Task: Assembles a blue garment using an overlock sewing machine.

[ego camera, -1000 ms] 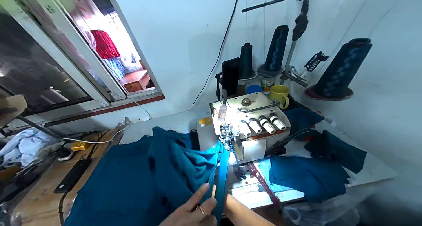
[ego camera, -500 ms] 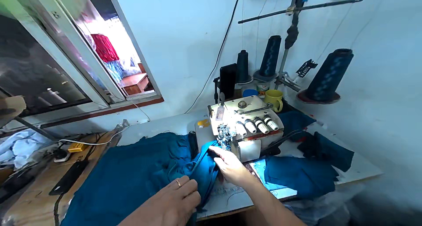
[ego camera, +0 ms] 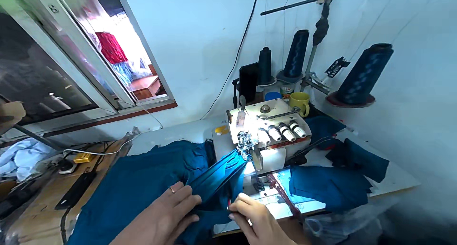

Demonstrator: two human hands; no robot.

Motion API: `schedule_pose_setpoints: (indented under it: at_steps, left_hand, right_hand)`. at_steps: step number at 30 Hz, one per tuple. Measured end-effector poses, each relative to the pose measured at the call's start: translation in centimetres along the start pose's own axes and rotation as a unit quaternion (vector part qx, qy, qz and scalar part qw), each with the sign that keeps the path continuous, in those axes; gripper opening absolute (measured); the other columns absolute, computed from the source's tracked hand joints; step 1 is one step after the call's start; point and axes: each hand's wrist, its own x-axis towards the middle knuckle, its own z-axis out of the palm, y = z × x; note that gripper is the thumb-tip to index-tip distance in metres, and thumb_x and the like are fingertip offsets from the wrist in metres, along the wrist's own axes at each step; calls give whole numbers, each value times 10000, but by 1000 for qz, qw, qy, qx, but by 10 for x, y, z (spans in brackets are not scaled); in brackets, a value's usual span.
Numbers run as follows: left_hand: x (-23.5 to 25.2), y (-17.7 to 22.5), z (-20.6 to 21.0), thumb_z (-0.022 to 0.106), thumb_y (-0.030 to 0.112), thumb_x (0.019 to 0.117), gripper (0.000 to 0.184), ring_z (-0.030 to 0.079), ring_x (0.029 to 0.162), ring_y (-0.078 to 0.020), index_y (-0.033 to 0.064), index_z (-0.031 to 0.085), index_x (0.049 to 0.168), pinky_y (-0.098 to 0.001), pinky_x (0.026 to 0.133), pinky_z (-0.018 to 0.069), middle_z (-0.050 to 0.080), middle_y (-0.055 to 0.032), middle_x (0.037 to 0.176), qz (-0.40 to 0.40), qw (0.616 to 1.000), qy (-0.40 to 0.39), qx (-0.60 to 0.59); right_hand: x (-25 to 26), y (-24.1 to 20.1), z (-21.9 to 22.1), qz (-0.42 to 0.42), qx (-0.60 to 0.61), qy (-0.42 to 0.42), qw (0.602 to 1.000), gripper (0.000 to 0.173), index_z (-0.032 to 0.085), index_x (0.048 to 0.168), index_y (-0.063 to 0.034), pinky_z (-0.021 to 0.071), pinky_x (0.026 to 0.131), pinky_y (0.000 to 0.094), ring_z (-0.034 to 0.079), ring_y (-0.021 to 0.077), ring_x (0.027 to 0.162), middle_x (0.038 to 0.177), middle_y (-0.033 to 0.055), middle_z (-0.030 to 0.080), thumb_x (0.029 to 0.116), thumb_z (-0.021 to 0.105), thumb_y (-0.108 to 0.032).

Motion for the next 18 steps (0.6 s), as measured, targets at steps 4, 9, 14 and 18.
schedule_pose_setpoints:
  at_steps: [4, 9, 14, 18]
  left_hand:
    - [-1, 22, -5, 530, 137, 1014, 220, 650, 887, -310, 64, 737, 1025, -433, 826, 540, 658, -128, 910, -39, 998, 18, 50]
    - [-1, 54, -8, 535, 190, 1044, 254, 642, 863, -339, 45, 743, 1029, -499, 854, 476, 650, -158, 882, -138, 987, 22, 73]
    - [-9, 62, -5, 559, 201, 1031, 253, 635, 868, -347, 29, 744, 1040, -523, 870, 456, 651, -162, 871, -156, 988, 18, 9]
    - [-12, 67, -11, 571, 244, 1044, 303, 567, 861, -293, 7, 740, 956, -453, 931, 364, 624, -149, 808, -133, 985, 29, -107]
  right_hand:
    - [-2, -19, -11, -22, -38, 16, 999, 172, 724, 974, -51, 563, 772, 236, 672, 163, 872, 928, 94, 678, 1015, 593, -154]
    - [12, -24, -9, -60, -78, 45, 994, 189, 732, 971, -75, 545, 789, 228, 655, 166, 875, 915, 67, 681, 1021, 571, -158]
    - [23, -29, -1, -91, -101, 90, 987, 196, 717, 1017, -66, 546, 796, 222, 655, 169, 875, 922, 77, 682, 1039, 538, -142]
    - [27, -4, 0, -56, -142, 134, 979, 222, 744, 1117, -36, 596, 818, 253, 731, 158, 914, 1001, 100, 747, 1014, 555, -91]
